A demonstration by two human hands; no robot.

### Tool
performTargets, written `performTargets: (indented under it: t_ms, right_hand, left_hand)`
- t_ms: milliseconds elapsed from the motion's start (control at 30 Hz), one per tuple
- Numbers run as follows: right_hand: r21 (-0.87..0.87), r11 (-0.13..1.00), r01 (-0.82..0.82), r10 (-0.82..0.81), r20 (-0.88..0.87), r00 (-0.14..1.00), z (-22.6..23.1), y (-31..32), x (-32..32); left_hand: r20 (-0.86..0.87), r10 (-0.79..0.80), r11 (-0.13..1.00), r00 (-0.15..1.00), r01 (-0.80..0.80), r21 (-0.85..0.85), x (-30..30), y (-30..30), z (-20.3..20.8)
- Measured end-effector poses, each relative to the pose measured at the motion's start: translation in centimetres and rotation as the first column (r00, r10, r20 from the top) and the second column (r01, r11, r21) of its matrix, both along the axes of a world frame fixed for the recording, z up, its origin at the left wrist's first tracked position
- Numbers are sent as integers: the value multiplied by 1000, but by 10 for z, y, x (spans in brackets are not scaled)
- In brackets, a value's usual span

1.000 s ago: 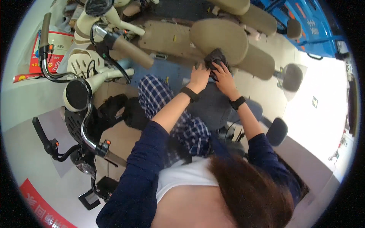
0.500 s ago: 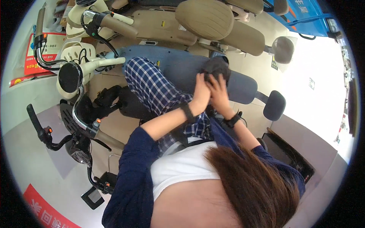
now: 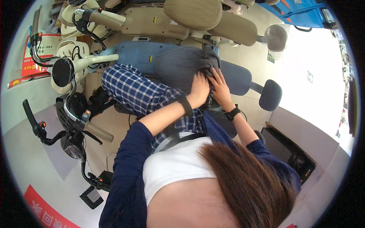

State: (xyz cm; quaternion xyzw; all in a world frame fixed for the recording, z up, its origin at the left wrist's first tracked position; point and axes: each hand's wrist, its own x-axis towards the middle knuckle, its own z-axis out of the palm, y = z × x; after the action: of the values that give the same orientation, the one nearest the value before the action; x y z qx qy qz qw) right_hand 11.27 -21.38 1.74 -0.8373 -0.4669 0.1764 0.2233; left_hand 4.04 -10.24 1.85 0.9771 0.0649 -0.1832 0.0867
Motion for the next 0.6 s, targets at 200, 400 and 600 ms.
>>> performTargets:
  t_ms: [200, 400, 600]
  right_hand:
    - [237, 935, 263, -186, -301, 935, -6, 18, -3]
    - [296, 953, -69, 94, -71, 993, 2, 81, 4]
    - [463, 830, -310, 376, -56, 925, 90, 164, 12]
  left_hand:
    - [347, -3, 993, 938, -40, 115, 4, 15, 9]
    - [341, 269, 963, 901, -242, -120, -14, 77, 20]
    - [646, 577, 804, 500, -489, -339, -58, 134, 115]
